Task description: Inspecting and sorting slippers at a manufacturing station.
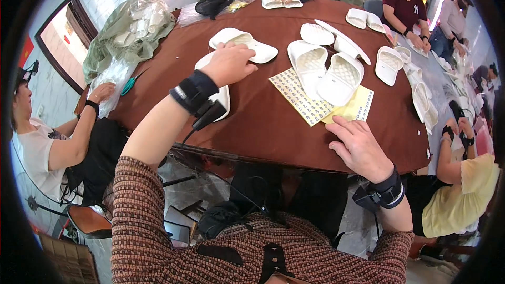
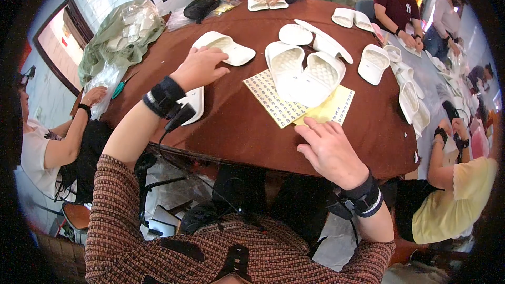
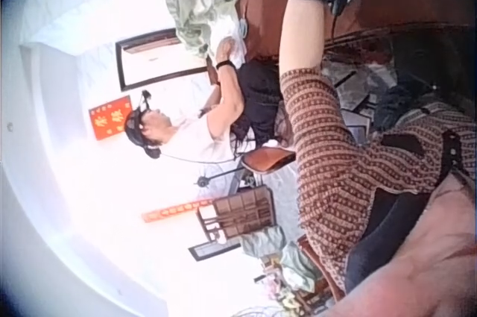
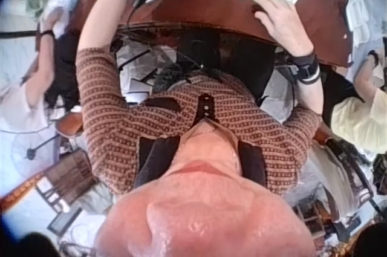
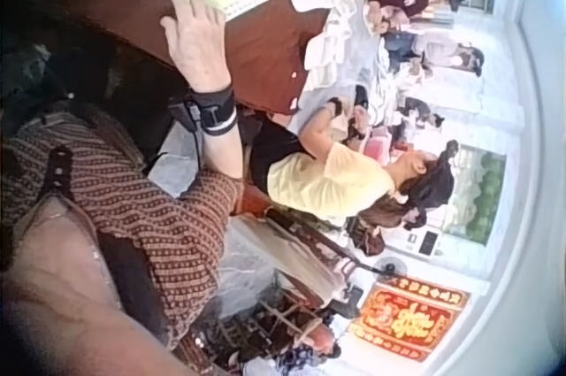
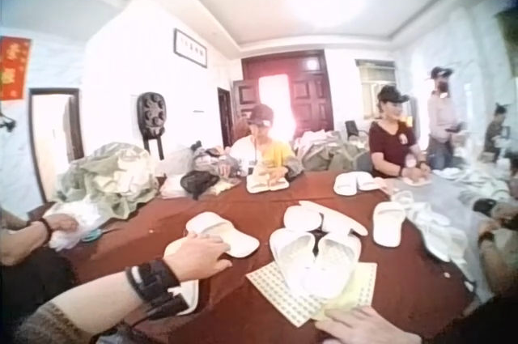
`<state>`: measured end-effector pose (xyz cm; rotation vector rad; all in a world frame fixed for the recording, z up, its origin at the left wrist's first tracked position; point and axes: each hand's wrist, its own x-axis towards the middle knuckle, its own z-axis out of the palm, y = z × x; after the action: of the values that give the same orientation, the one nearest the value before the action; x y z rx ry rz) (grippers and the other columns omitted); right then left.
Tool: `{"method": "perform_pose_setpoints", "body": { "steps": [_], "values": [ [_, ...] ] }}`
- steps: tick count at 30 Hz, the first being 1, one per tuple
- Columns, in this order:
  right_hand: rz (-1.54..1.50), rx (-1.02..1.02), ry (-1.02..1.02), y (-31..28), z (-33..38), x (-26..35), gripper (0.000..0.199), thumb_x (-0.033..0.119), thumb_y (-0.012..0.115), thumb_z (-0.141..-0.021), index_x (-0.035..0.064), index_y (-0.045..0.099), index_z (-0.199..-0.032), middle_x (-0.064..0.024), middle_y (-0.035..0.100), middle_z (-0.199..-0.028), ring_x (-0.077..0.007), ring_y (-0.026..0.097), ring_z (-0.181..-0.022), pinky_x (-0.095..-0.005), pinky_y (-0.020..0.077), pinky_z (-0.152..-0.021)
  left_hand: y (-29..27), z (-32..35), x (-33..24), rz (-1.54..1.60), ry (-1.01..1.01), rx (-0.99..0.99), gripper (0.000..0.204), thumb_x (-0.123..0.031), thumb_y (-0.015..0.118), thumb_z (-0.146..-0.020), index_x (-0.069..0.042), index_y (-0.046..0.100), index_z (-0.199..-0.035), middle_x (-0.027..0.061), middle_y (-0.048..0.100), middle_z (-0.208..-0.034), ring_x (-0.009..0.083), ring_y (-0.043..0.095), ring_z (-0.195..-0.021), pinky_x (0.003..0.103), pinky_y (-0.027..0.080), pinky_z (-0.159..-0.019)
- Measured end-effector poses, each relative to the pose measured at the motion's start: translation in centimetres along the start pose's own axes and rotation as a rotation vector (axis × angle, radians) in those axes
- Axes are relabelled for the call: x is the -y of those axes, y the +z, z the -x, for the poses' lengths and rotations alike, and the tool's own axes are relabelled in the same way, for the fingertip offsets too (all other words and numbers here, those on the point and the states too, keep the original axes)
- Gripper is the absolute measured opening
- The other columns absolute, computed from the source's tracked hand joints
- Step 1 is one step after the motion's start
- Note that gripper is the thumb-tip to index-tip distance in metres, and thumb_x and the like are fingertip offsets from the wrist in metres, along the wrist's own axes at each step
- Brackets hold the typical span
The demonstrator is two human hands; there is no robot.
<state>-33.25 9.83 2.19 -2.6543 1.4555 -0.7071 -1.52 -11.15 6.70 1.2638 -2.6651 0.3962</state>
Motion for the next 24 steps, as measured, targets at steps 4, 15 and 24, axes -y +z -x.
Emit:
{"method": "perform_pose_setpoints", "body": {
  "steps": [4,15,24],
  "values": [
    [-0.004,-0.009,-0.015,0.2,0.2,-0.3,0.037,0.016,0.069,-0.086,0.0048,0.060,-0.121,-0.0177,0.061,-0.127,-0.0343,0.059,-0.106,-0.0429,0.0441,-0.097,1.7,-2.9,-1.6,-0.063,-0.010,0.131,0.040,-0.040,0.064,-0.089,-0.010,0.067,-0.116,0.0093,0.066,-0.118,0.0337,0.059,-0.112,0.051,0.041,-0.097],
    [-0.006,-0.075,-0.069,2.0,1.3,-2.1,0.035,0.016,0.071,-0.085,0.0054,0.061,-0.118,-0.0111,0.058,-0.128,-0.0277,0.054,-0.115,-0.0420,0.0418,-0.099,6.3,-6.8,0.9,0.011,-0.162,0.225,0.048,-0.050,0.065,-0.088,-0.006,0.068,-0.107,0.0152,0.066,-0.117,0.0321,0.061,-0.111,0.054,0.039,-0.095],
    [-0.015,-0.099,-0.066,2.2,1.4,-2.1,0.035,0.016,0.071,-0.085,0.0056,0.061,-0.116,-0.0103,0.058,-0.127,-0.0272,0.054,-0.113,-0.0412,0.0413,-0.097,7.2,-7.2,0.5,-0.244,0.049,0.231,0.030,-0.033,0.063,-0.092,-0.006,0.067,-0.105,0.0101,0.072,-0.085,0.0301,0.069,-0.088,0.046,0.044,-0.083]
  ]
}}
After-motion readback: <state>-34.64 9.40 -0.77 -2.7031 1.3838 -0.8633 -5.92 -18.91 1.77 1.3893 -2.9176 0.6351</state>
